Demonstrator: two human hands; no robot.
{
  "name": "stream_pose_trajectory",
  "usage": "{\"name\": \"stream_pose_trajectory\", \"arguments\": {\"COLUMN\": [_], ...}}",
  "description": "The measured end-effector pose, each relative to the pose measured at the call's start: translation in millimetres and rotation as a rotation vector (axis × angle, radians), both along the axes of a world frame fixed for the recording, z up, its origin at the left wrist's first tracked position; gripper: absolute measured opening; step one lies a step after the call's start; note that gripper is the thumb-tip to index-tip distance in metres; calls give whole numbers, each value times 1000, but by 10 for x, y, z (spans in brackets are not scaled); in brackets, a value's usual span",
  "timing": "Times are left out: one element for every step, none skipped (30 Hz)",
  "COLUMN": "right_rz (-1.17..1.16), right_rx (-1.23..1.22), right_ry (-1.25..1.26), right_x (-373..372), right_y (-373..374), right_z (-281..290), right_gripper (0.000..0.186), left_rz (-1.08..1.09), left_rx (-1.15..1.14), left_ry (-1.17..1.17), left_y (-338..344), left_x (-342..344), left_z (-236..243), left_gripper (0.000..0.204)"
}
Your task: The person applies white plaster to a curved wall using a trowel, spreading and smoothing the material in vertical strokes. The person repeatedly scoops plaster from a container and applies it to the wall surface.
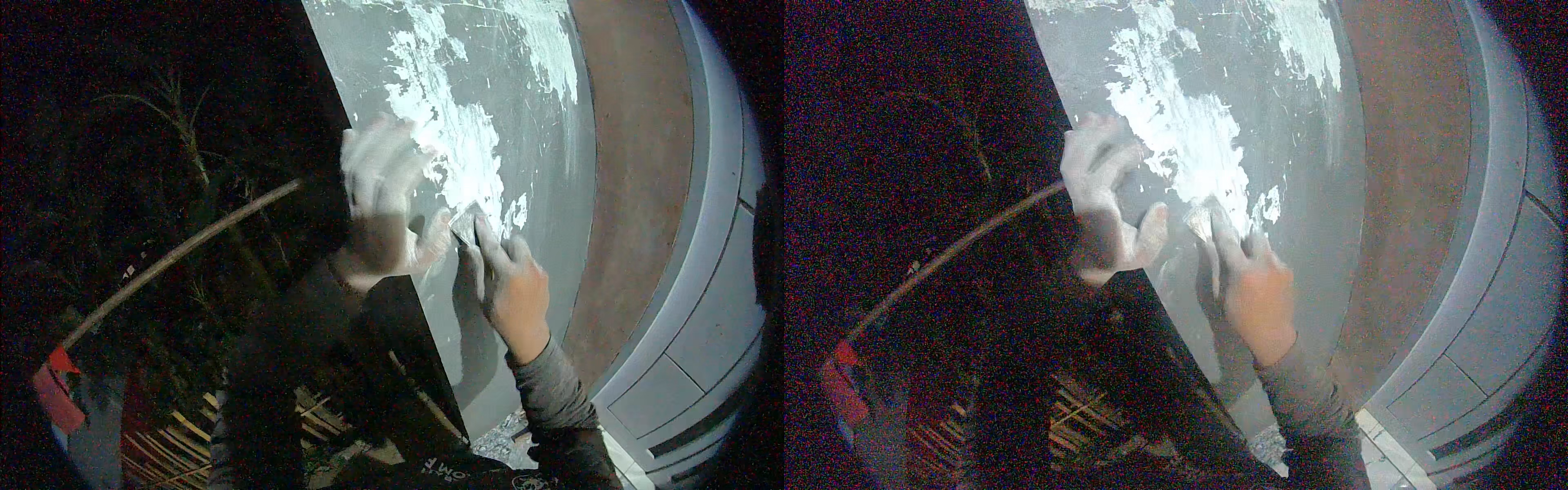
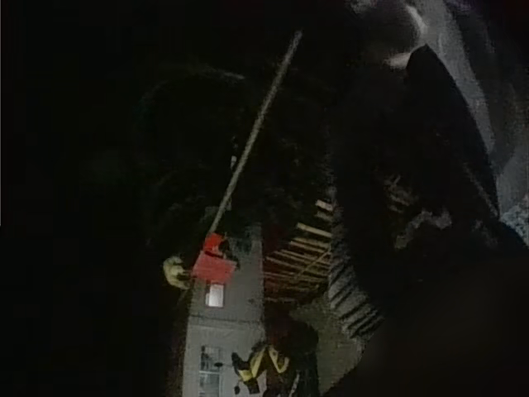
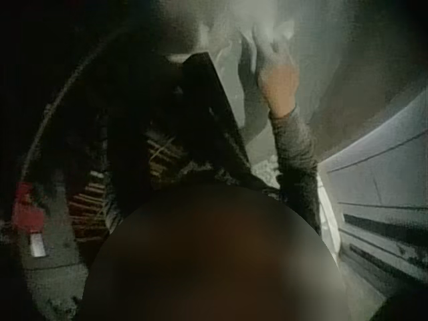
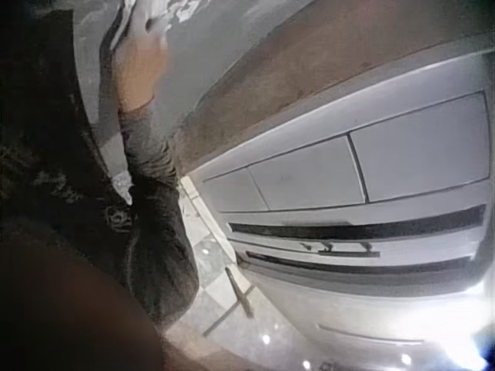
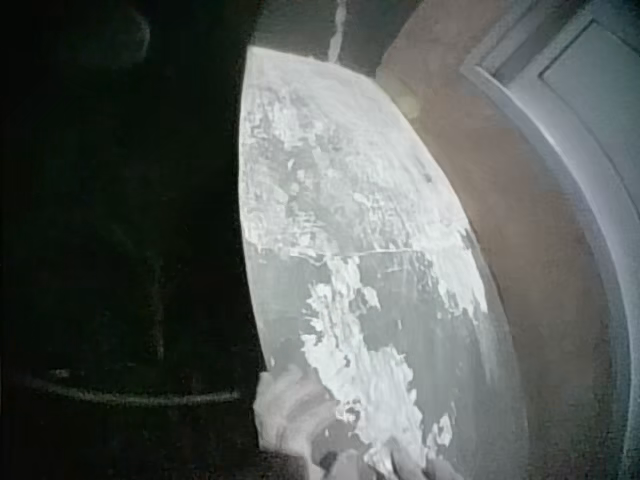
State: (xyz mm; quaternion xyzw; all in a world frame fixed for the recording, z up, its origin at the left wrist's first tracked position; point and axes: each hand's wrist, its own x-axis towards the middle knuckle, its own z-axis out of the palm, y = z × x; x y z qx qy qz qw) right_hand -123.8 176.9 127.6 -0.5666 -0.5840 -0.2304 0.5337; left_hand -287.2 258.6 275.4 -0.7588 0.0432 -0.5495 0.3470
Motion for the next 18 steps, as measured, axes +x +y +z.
{"name": "stream_pose_trajectory", "arguments": {"right_rz": [-67, -77, -24, -6, 9, 23, 37, 47, 50, 73, 48, 7, -24, -28, -31, -43, -18, -2], "right_rx": [82, 64, 20, -37, -133, -135, -80, -70, -168, -5, -17, -26, 48, 38, 27, -64, 21, -20], "right_ry": [-38, -54, -62, -62, -57, -54, -76, -88, -71, -115, -133, -129, -135, -143, -150, -140, -141, -125], "right_x": [16, 27, 28, 20, 7, -5, -10, -16, -7, -9, -2, -12, -17, -27, -41, -50, -71, -70], "right_y": [27, 15, -2, -36, -71, -97, -114, -116, -103, -86, -68, -59, -56, -54, -67, -78, -103, -115], "right_z": [46, 72, 99, 118, 145, 174, 218, 260, 316, 358, 397, 412, 427, 433, 436, 445, 452, 478], "right_gripper": [47, 48, 48, 48, 49, 50, 55, 60, 65, 65, 64, 56, 48, 48, 47, 47, 47, 46], "left_rz": [-73, -161, -190, -175, -150, -153, -154, -162, -153, -141, -114, -127, -129, -136, -142, -149, -155, -160], "left_rx": [-68, -175, -245, -339, -406, -413, -438, -447, -466, -495, -505, -539, -543, -542, -541, -539, -531, -526], "left_ry": [-58, -145, -167, -183, -192, -181, -181, -151, -161, -169, -169, -186, -183, -176, -168, -160, -150, -145], "left_y": [43, 55, 73, 78, 81, 76, 65, 51, 37, 22, 5, -4, -17, -22, -29, -31, -33, -35], "left_x": [35, 57, 62, 67, 57, 49, 36, 26, 21, 16, 15, 11, 4, -4, -19, -32, -53, -70], "left_z": [8, -15, -31, -55, -74, -96, -112, -129, -138, -144, -156, -158, -168, -170, -178, -182, -185, -197], "left_gripper": [71, 79, 86, 95, 93, 92, 90, 90, 90, 89, 89, 89, 89, 89, 88, 88, 88, 88]}}
